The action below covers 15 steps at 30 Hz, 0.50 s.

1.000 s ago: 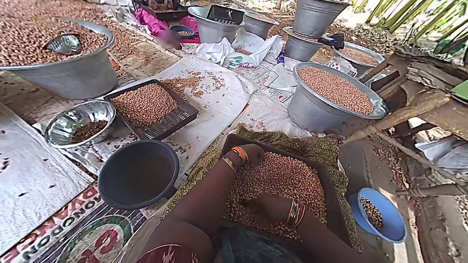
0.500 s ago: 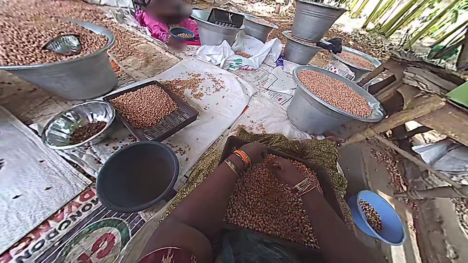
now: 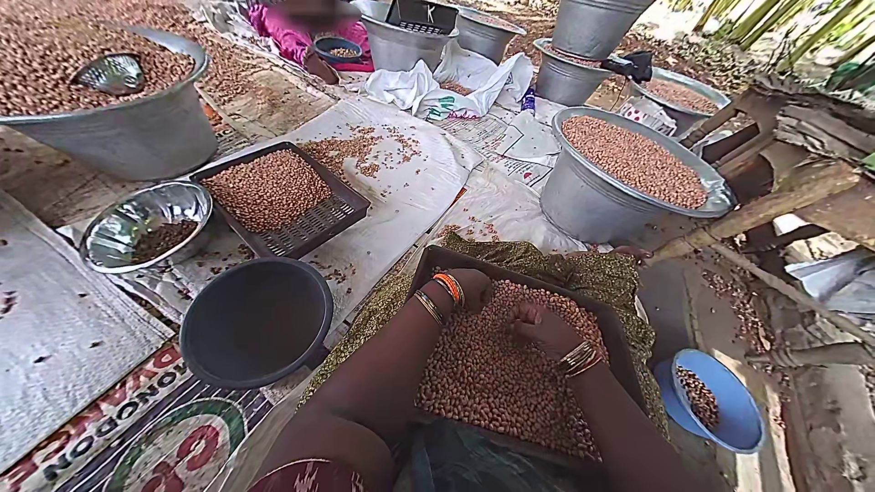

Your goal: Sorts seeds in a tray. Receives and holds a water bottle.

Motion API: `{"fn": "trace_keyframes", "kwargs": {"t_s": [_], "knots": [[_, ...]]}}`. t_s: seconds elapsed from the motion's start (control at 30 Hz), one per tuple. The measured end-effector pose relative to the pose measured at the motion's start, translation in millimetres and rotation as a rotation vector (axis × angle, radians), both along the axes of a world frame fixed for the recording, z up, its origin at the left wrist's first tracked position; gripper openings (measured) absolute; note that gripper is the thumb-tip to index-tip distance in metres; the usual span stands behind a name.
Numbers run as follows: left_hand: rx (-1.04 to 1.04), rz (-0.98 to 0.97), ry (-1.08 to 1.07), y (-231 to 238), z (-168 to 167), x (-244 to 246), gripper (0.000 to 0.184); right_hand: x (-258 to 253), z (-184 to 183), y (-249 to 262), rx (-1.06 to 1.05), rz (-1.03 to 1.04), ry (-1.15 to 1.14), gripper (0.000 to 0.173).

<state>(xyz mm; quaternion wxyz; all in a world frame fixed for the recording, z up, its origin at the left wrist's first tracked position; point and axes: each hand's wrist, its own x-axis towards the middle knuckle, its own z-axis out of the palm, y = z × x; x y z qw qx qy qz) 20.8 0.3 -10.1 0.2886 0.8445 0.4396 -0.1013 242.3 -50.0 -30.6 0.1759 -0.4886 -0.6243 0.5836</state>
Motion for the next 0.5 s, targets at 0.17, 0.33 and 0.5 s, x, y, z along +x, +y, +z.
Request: {"fn": "trace_keyframes", "kwargs": {"t_s": [0.17,0.33,0.5], "knots": [[0.022,-0.037,0.030,0.8,-6.2,3.8,0.022,-27.9,4.2,-14.4,0.331,0.413,-0.634,0.022],[0.032,-0.026,0.041,-1.1,-5.5,4.5,0.022,-34.2,1.6,-16.9,0.327,0.405,-0.669,0.022],[0.029,0.026,0.038,0.6,-0.5,3.8,0.023,-3.5,-4.9,-4.4,-0.010,0.089,0.011,0.004]]}}
